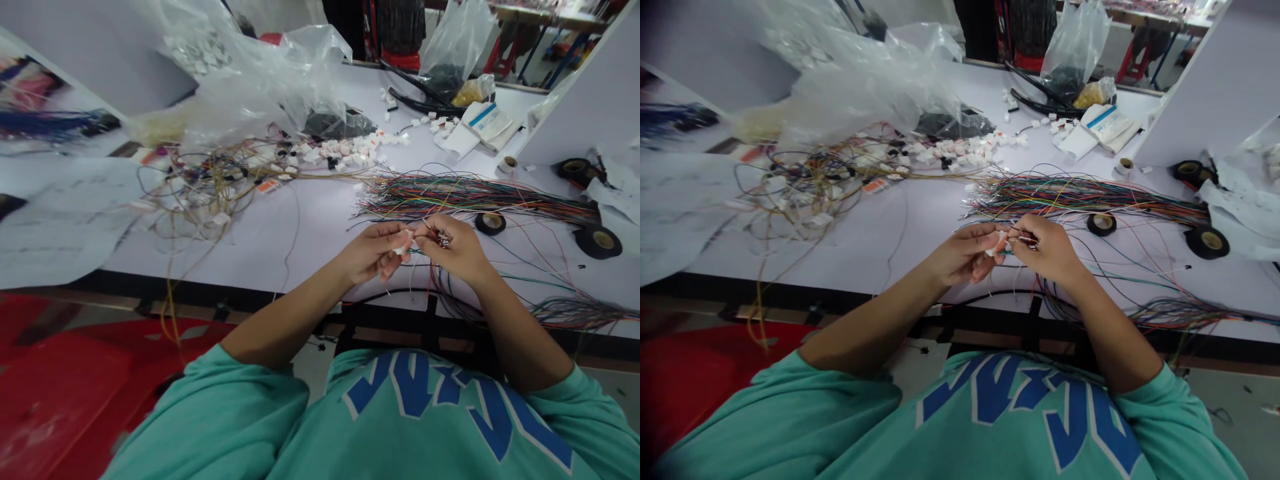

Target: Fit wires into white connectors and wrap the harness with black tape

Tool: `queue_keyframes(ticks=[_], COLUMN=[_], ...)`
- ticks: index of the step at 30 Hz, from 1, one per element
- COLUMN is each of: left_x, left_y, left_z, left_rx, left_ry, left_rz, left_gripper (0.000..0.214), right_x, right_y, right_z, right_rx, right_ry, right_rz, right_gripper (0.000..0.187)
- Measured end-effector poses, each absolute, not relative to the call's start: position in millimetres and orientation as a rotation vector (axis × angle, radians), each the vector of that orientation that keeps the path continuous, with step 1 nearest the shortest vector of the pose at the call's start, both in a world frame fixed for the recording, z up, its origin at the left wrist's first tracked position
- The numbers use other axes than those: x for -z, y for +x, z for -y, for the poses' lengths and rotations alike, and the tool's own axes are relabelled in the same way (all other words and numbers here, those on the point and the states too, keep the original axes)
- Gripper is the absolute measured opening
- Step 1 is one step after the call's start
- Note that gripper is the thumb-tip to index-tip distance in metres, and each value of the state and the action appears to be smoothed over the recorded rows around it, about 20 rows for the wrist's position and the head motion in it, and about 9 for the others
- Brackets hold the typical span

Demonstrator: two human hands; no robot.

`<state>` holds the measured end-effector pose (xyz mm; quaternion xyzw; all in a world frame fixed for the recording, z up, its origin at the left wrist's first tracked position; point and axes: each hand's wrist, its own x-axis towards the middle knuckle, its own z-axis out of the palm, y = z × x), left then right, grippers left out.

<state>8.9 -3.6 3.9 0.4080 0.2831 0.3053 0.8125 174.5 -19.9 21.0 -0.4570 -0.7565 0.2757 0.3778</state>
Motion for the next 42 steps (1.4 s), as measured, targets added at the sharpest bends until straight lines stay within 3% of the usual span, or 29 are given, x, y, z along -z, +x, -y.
queue_keyframes(ticks=[8, 15, 20, 31, 38, 42], left_x=[-7.8, -10.0, -11.1, -13.3, -8.4, -7.7], left_y=[4.9, -2.3, -4.5, 5.4, 5.4, 8.4], left_z=[1.8, 0.1, 0.3, 7.0, 5.8, 5.3], left_rx=[-0.687, -0.702, -0.721, -0.901, -0.871, -0.867], left_ry=[0.890, 1.000, 1.196, 1.599, 1.281, 1.081], left_rz=[-0.630, -0.733, -0.810, -0.881, -0.865, -0.841], left_gripper=[0.041, 0.028, 0.015, 0.019, 0.027, 0.033], right_x=[-23.1, -20.8, -19.6, -6.9, -16.3, -22.1], right_y=[187.0, 194.2, 192.6, 182.4, 184.2, 182.8], right_z=[13.0, 7.7, 7.7, 9.6, 12.4, 14.8], right_rx=[-1.096, -1.298, -1.254, -0.993, -1.168, -1.028], right_ry=[-1.051, -1.013, -1.098, -1.146, -1.153, -1.202], right_rz=[1.777, 1.695, 1.716, 2.014, 1.739, 1.799], right_gripper=[0.012, 0.021, 0.024, 0.019, 0.026, 0.017])
